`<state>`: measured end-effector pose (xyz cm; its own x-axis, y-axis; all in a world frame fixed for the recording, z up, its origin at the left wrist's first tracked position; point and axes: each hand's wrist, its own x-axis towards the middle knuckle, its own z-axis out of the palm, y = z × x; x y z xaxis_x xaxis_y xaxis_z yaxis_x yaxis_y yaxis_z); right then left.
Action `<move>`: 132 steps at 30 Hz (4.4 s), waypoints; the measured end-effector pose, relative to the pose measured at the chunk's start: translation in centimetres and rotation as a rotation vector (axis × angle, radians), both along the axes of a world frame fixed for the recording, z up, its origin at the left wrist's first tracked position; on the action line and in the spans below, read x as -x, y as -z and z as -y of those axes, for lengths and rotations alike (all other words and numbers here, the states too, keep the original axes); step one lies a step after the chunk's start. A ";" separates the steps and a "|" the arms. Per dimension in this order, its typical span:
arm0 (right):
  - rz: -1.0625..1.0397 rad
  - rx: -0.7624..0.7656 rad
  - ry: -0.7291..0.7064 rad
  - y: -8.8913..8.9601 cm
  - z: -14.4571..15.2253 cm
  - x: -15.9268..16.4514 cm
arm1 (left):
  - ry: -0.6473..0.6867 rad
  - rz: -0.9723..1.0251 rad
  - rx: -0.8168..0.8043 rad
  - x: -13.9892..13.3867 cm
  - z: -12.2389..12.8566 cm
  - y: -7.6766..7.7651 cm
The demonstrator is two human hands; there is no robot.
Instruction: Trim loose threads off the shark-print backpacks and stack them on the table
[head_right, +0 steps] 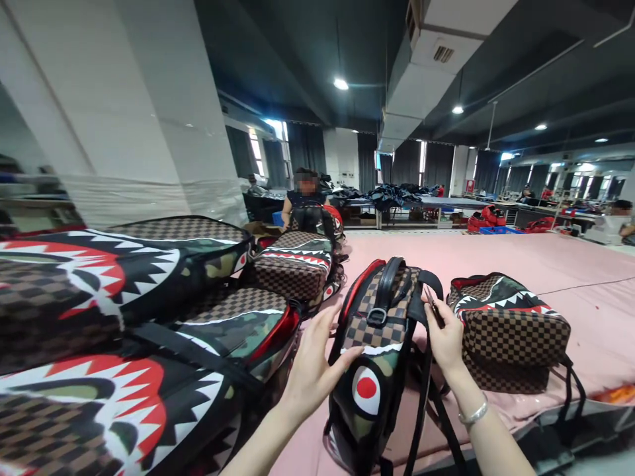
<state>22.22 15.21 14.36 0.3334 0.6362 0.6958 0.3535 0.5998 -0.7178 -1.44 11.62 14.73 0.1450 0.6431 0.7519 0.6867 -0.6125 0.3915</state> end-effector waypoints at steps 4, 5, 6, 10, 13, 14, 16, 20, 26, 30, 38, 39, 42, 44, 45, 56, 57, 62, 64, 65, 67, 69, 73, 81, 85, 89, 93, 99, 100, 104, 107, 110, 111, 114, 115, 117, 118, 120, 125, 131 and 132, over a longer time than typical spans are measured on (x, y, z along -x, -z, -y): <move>0.107 0.031 -0.063 -0.2 1.3 0.7 | 0.017 -0.070 -0.019 -1.0 -1.4 -1.6; 0.137 0.039 -0.068 -0.1 1.4 0.6 | 0.007 -0.081 -0.022 -1.2 -1.4 -1.9; 0.169 0.043 -0.063 -0.1 1.5 0.6 | -0.003 -0.081 -0.023 -1.4 -1.5 -2.1; 0.296 0.041 0.012 -0.7 2.3 0.9 | 0.023 0.010 0.002 -1.8 -1.5 -2.0; 0.359 0.067 0.016 -2.0 3.4 1.6 | 0.092 0.123 -0.030 -1.6 -1.1 -1.4; 0.372 0.074 0.000 -2.5 3.8 1.9 | 0.126 0.128 -0.044 -1.4 -0.9 -1.1; 0.395 0.083 -0.036 -3.5 4.3 2.3 | 0.199 0.105 -0.055 -1.1 -0.6 -0.7; 0.549 0.086 -0.068 -4.8 4.6 2.8 | 0.196 0.165 -0.104 0.0 -0.7 -0.8; 0.750 0.103 -0.077 -5.4 3.6 2.9 | 0.182 -0.121 -0.067 1.6 -3.9 -4.1; 0.798 0.127 -0.083 -5.9 3.4 2.7 | 0.265 -0.495 -0.033 1.8 -4.8 -6.4; 0.764 0.187 -0.103 -6.2 3.6 2.2 | 0.195 -0.571 -0.276 1.3 -4.7 -5.3; 0.759 0.189 -0.117 -6.2 3.6 2.2 | 0.176 -0.539 -0.312 1.4 -4.7 -5.0; 0.765 0.190 -0.149 -6.3 3.8 2.1 | 0.164 -0.448 -0.334 1.3 -4.5 -4.4; 0.767 0.185 -0.158 -6.4 3.8 2.0 | 0.203 -0.354 -0.267 1.1 -4.3 -4.4; 0.767 0.184 -0.155 -6.4 3.8 2.0 | 0.225 -0.285 -0.214 1.1 -4.2 -4.4; 0.808 0.203 -0.114 -6.3 3.7 1.9 | 0.525 0.442 0.377 2.0 -3.5 -6.9; 0.815 0.207 -0.110 -6.3 3.7 1.9 | 0.474 0.340 0.373 1.6 -3.7 -7.0; 0.821 0.221 -0.105 -6.3 3.6 2.2 | 0.095 -0.103 0.258 -0.8 -4.5 -6.6; 0.825 0.225 -0.099 -6.3 3.6 2.3 | 0.037 -0.157 0.235 -1.5 -4.7 -6.4; 0.829 0.224 -0.095 -6.2 3.6 2.2 | 0.021 -0.168 0.231 -1.8 -4.7 -6.3; 0.836 0.216 -0.088 -6.2 3.5 2.2 | 0.008 -0.167 0.227 -2.2 -4.8 -6.2; 0.838 0.203 -0.083 -6.1 3.5 2.0 | 0.022 -0.135 0.214 -2.5 -5.0 -6.0; 0.835 0.192 -0.083 -6.0 3.4 1.8 | 0.054 -0.064 0.176 -2.8 -5.1 -5.3; 0.813 0.225 -0.091 -6.0 3.6 1.6 | 0.082 0.072 0.091 -2.9 -4.3 -3.6; 0.826 0.240 -0.130 -6.6 3.5 1.6 | 0.102 0.131 0.084 -2.9 -4.5 -3.2; 0.899 0.229 -0.133 -7.6 3.1 2.1 | 0.117 0.152 0.091 -2.9 -4.6 -3.1; 0.978 0.205 -0.110 -8.3 2.8 2.5 | 0.130 0.157 0.085 -2.9 -4.5 -3.1; 0.955 0.186 -0.136 -7.9 2.6 2.4 | 0.167 0.201 0.088 -3.0 -4.3 -3.3; 0.934 0.191 -0.156 -7.8 2.5 2.3 | 0.182 0.233 0.100 -2.9 -4.2 -3.4; 0.840 0.228 -0.204 -7.3 2.3 2.0 | 0.366 0.447 0.271 -1.3 -4.0 -3.5; 0.760 0.247 -0.191 -7.3 2.3 1.7 | 0.552 0.579 0.346 0.8 -4.0 -3.3; 0.699 0.259 -0.192 -7.2 2.5 1.7 | 0.514 0.424 0.230 2.2 -4.3 -3.1; 0.685 0.258 -0.196 -7.1 2.5 1.7 | 0.463 0.304 0.168 2.4 -4.5 -3.2; 0.668 0.262 -0.192 -6.9 2.6 1.9 | 0.325 -0.067 -0.034 2.1 -4.9 -3.9; 0.670 0.269 -0.187 -6.9 2.5 1.9 | 0.294 -0.173 -0.089 1.9 -5.0 -4.3; 0.680 0.284 -0.180 -6.8 2.5 2.0 | 0.259 -0.362 -0.163 1.4 -4.9 -5.1; 0.685 0.289 -0.177 -6.8 2.5 2.0 | 0.254 -0.442 -0.181 1.1 -4.8 -5.4; 0.686 0.291 -0.172 -6.8 2.5 2.0 | 0.256 -0.539 -0.202 0.8 -4.6 -5.8; 0.679 0.286 -0.175 -6.9 2.6 1.9 | 0.209 -0.351 -0.245 0.5 -4.5 -5.0; 0.743 0.235 -0.183 -7.7 2.7 2.7 | 0.092 0.022 -0.123 0.2 -4.6 -3.4; 0.771 0.220 -0.173 -7.9 2.8 3.0 | 0.078 0.060 -0.098 0.0 -4.6 -3.3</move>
